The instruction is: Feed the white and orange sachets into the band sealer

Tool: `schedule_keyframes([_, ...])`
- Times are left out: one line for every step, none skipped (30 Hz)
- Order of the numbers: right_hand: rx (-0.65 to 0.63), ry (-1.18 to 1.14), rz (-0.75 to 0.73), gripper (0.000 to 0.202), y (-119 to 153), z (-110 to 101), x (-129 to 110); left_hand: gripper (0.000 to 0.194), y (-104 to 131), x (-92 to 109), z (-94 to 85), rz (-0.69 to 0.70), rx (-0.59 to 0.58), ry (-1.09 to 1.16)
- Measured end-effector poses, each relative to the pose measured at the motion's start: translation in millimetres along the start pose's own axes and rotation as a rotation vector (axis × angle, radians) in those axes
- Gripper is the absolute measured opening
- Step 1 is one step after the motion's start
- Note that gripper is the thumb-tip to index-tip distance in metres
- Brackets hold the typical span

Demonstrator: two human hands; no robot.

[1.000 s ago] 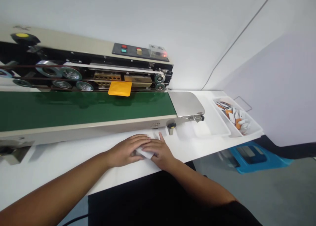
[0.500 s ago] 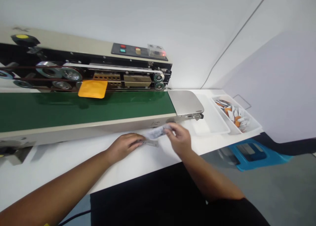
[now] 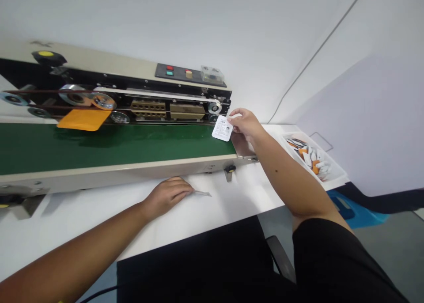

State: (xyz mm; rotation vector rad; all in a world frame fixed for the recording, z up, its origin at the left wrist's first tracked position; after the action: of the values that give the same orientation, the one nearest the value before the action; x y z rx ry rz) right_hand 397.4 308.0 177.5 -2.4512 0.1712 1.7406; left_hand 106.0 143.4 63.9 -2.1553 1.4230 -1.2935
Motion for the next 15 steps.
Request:
schedule_keyframes([0.011, -0.008, 0.007, 0.039, -4, 3, 1, 0.019, 0, 0, 0.1, 0.002, -0.001, -0.005])
schedule_keyframes([0.024, -0.015, 0.009, 0.039, -8, 6, 2, 0.019, 0, 1, 0.3, 0.006, -0.002, -0.011])
schedule_keyframes([0.036, -0.02, 0.01, 0.039, -12, 8, 2, 0.019, 0, 1, 0.3, 0.008, -0.002, -0.017])
schedule_keyframes([0.043, -0.018, 0.009, 0.038, -15, 11, 2, 0.019, 0, 1, 0.4, 0.008, -0.003, -0.022])
schedule_keyframes([0.047, -0.009, 0.007, 0.036, -19, 13, 1, 0.019, 0, 1, 0.4, 0.007, -0.004, -0.027])
schedule_keyframes([0.051, 0.005, 0.004, 0.034, -23, 14, 0, 0.019, -1, 1, 0.2, 0.007, -0.004, -0.03])
schedule_keyframes([0.065, 0.026, -0.004, 0.032, -26, 14, -2, 0.019, -1, 2, -0.3, 0.006, -0.001, -0.029])
schedule_keyframes([0.092, 0.054, -0.027, 0.03, -28, 11, -6, 0.019, -2, 3, -1.1, 0.002, 0.004, -0.023])
schedule_keyframes([0.137, 0.088, -0.075, 0.028, -26, 7, -11, 0.02, -2, 3, -2.0, -0.012, 0.008, -0.012])
schedule_keyframes([0.201, 0.123, -0.15, 0.027, -21, 0, -19, 0.02, -3, 3, -2.8, -0.034, 0.011, 0.001])
schedule_keyframes([0.277, 0.16, -0.25, 0.027, -9, -7, -27, 0.02, -2, 2, -3.9, -0.07, 0.015, 0.014])
schedule_keyframes([0.357, 0.197, -0.363, 0.027, 8, -13, -35, 0.02, -2, 0, -4.8, -0.121, 0.019, 0.026])
schedule_keyframes([0.432, 0.228, -0.475, 0.027, 31, -17, -41, 0.019, 0, -3, -5.7, -0.184, 0.025, 0.04])
schedule_keyframes([0.486, 0.253, -0.573, 0.026, 59, -19, -44, 0.018, 2, -7, -6.1, -0.257, 0.032, 0.066])
schedule_keyframes([0.505, 0.275, -0.644, 0.025, 87, -17, -42, 0.018, 4, -12, -6.2, -0.333, 0.043, 0.107])
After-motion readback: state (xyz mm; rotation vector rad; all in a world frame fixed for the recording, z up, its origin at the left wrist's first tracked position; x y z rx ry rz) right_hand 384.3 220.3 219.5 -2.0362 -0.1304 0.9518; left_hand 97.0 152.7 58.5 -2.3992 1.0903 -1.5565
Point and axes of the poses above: each hand's wrist, its own y-axis away from the middle knuckle, its own z-axis out of the palm, x = y × z, the point moved 8 cm from there along -y, towards the middle knuckle, and after that the axes turned 3 degrees about y, right-handed, at the moved point
